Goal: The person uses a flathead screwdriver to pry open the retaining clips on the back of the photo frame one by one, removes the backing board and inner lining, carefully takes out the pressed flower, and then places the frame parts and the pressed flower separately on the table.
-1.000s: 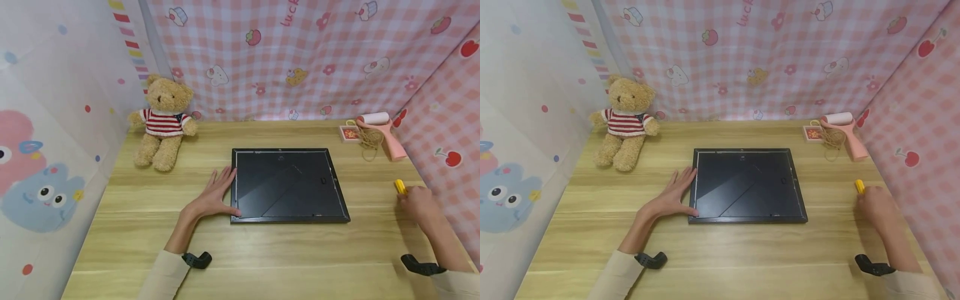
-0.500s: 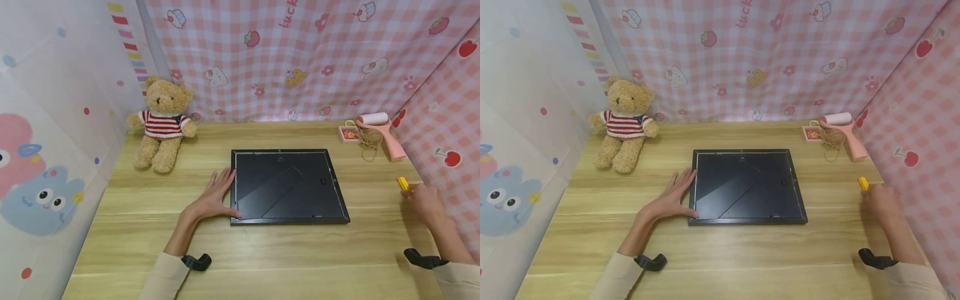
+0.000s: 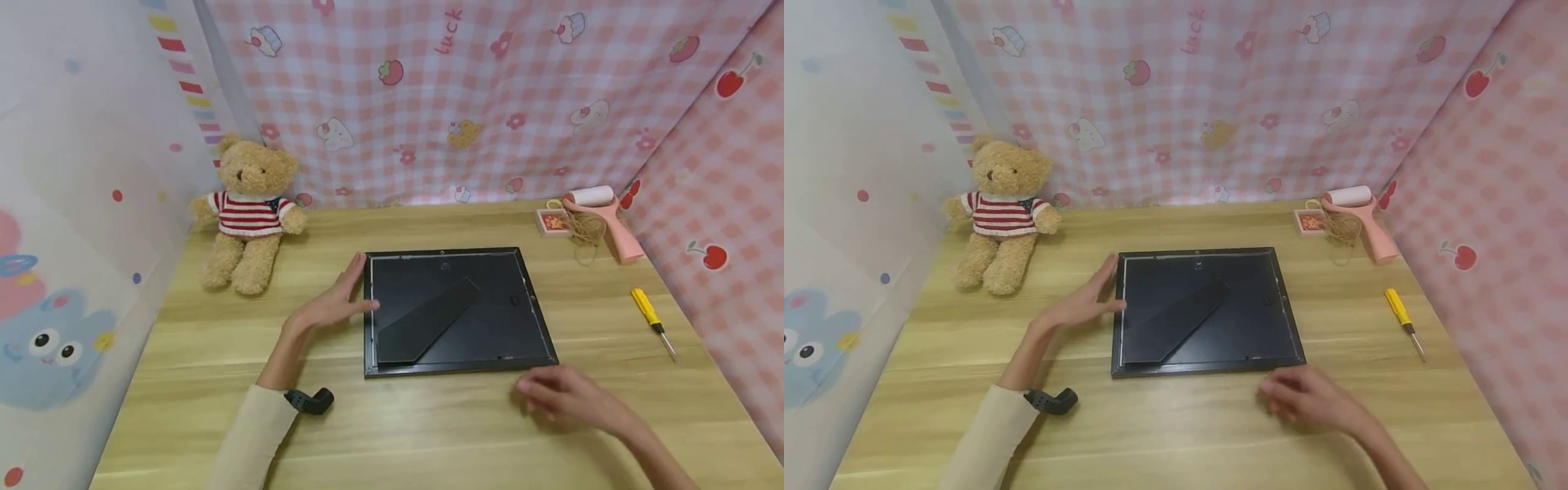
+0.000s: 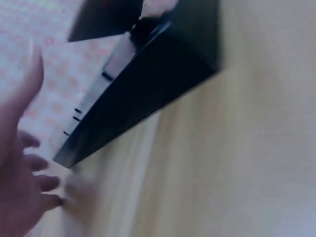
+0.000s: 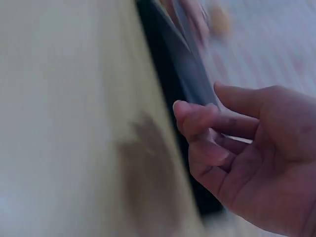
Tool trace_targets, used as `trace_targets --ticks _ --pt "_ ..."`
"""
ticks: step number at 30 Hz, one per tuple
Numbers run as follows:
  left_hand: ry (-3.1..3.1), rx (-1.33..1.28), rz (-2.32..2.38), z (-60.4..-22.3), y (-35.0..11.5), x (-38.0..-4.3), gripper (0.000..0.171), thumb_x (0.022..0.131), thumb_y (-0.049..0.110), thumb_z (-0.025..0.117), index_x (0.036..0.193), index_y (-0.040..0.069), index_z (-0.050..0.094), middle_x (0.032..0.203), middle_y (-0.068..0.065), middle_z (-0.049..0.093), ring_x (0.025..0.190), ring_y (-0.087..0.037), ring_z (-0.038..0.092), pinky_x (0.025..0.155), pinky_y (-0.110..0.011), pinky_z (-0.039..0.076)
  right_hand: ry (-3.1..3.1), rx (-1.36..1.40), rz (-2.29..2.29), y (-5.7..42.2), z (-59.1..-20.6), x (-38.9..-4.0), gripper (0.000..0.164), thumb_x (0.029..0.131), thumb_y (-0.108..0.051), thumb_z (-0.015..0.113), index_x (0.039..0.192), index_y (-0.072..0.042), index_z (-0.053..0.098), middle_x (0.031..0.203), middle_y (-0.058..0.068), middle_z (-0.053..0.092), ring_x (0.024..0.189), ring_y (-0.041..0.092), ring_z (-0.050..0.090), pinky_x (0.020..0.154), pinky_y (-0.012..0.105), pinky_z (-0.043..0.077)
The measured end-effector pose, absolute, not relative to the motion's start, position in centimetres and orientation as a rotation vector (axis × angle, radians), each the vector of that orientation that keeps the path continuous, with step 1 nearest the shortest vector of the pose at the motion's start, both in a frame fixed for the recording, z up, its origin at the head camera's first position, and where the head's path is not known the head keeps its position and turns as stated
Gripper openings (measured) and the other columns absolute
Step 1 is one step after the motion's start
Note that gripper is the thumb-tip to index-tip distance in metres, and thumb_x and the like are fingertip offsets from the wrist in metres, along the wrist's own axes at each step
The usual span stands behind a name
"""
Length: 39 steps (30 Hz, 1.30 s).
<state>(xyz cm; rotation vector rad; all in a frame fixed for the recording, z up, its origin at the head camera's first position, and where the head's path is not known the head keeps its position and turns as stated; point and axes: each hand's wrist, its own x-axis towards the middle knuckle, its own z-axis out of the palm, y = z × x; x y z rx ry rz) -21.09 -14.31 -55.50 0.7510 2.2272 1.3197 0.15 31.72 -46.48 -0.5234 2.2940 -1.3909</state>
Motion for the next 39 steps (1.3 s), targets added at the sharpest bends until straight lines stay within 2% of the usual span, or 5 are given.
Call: trace_targets --ticks 7,15,21,30,39 --pt "2.486 0.659 1.340 -53.2 -12.4 -22.7 0.083 0.113 0.056 0.055 0.170 -0.001 0.034 0.177 -0.028 0.031 0.165 -0.047 0.026 0.134 -0.064 0.023 2.094 -0.286 -1.535 24.8 -48.5 0.7 0.027 0.115 -0.015 0.058 0.120 0.008 0.071 0.092 0.012 0.073 0.064 0.008 0.065 0.053 0.019 0.045" --pt "2.999 0.738 1.122 -54.8 -13.5 -20.2 0.031 0.112 0.018 0.061 0.123 -0.005 0.078 0.109 -0.021 0.072 0.105 -0.040 0.066 0.094 -0.055 0.054 2.161 -0.296 -1.584 26.4 -48.9 -0.9 0.028 0.116 -0.010 0.055 0.108 0.011 0.071 0.088 0.018 0.073 0.062 0.008 0.060 0.051 0.020 0.044" --pt "3.126 0.842 0.981 -55.7 -15.1 -16.7 0.019 0.107 0.011 0.065 0.112 0.000 0.080 0.096 -0.015 0.073 0.090 -0.036 0.071 0.083 -0.054 0.058 2.296 -0.268 -1.469 27.6 -48.8 -2.8 0.030 0.115 -0.011 0.057 0.095 0.005 0.074 0.076 0.010 0.071 0.059 0.006 0.059 0.050 0.019 0.045" --pt "3.031 0.838 0.838 -56.2 -15.4 -11.7 0.031 0.112 0.014 0.059 0.136 0.001 0.073 0.125 -0.017 0.081 0.110 -0.034 0.081 0.093 -0.054 0.065 2.508 -0.305 -1.274 28.8 -48.7 -6.2 0.032 0.113 -0.009 0.060 0.084 -0.001 0.072 0.068 0.001 0.066 0.056 0.007 0.056 0.053 0.022 0.049" --pt "2.920 0.714 0.773 -56.1 -13.8 -7.6 0.044 0.114 0.024 0.058 0.149 -0.004 0.062 0.111 -0.023 0.082 0.095 -0.034 0.082 0.079 -0.051 0.067 2.743 -0.333 -1.141 28.7 -48.8 -9.5 0.035 0.112 -0.011 0.062 0.078 -0.004 0.068 0.066 0.000 0.061 0.060 0.008 0.050 0.057 0.024 0.041"
